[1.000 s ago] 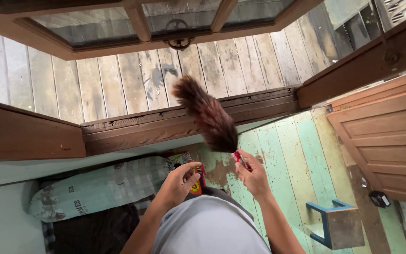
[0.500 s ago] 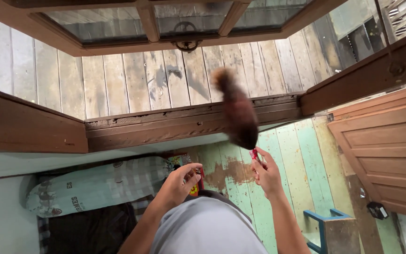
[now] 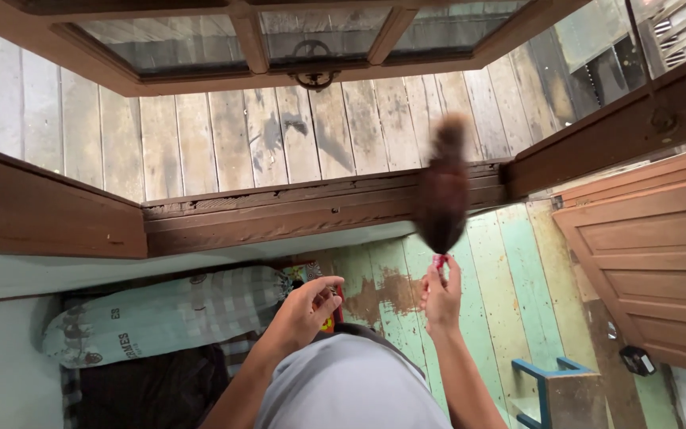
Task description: Dusting a wooden window frame and glass panes using a feather duster on a balcony.
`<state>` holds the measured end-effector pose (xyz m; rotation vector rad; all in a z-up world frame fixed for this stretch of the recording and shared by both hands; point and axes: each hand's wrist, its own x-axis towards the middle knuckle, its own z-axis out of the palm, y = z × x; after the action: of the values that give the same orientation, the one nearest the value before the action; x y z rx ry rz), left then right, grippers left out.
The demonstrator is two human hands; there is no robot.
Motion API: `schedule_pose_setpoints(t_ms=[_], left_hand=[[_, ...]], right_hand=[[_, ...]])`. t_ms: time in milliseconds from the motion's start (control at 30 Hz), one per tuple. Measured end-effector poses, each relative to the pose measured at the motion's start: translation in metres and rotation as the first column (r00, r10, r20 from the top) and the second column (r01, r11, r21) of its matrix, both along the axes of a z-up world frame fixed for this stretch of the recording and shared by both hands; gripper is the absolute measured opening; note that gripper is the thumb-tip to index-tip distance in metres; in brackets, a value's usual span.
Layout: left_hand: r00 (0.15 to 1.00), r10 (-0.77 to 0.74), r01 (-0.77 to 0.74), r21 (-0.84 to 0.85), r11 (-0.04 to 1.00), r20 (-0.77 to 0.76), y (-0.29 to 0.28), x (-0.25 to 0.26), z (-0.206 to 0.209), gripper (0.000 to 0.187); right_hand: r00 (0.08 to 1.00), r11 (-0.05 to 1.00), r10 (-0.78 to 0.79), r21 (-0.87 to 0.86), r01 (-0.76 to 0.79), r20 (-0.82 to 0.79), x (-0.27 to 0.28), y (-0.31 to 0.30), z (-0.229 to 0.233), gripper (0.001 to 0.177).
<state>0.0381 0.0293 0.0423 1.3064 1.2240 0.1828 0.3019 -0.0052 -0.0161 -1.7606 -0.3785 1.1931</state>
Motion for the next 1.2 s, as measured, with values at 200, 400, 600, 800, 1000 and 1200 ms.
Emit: schedule_pose_setpoints(t_ms=[200, 400, 600, 800, 1000, 1200], left_hand=[[1.000, 0.002, -0.003, 0.005, 1.000, 0.007, -0.001, -0.001, -0.003, 0.041], [1.000, 0.011, -0.012, 0.035, 0.999, 0.018, -0.003, -0.002, -0.006, 0.041], [1.000, 0.023, -0.024, 0.023, 0.999, 0.020, -0.004, -0.002, -0.006, 0.041], [0.999, 0.031, -0.031, 0.012, 0.999, 0.021, -0.006, -0.002, -0.008, 0.041], [0.999, 0.022, -0.025, 0.066, 0.998, 0.043, -0.004, -0.002, -0.013, 0.040], [0.999, 0.049, -0.050, 0.003, 0.999, 0.016, -0.002, -0.004, -0.001, 0.041]], right_hand=[[0.999, 0.999, -0.004, -0.052, 0.002, -0.048, 0.017, -0.001, -0.004, 0.043], [0.977, 0.992, -0.121, -0.060, 0.112, -0.174, 0.022, -0.004, -0.015, 0.015], [0.958, 0.971, -0.238, -0.015, 0.239, -0.157, 0.027, -0.006, -0.021, 0.017], [0.943, 0.954, -0.300, -0.023, 0.300, -0.141, 0.027, -0.007, -0.017, 0.016], [0.956, 0.968, 0.246, -0.009, -0.251, -0.159, 0.006, -0.019, -0.022, 0.033], [0.862, 0.862, 0.500, -0.043, -0.504, -0.085, -0.032, -0.014, -0.010, 0.045]])
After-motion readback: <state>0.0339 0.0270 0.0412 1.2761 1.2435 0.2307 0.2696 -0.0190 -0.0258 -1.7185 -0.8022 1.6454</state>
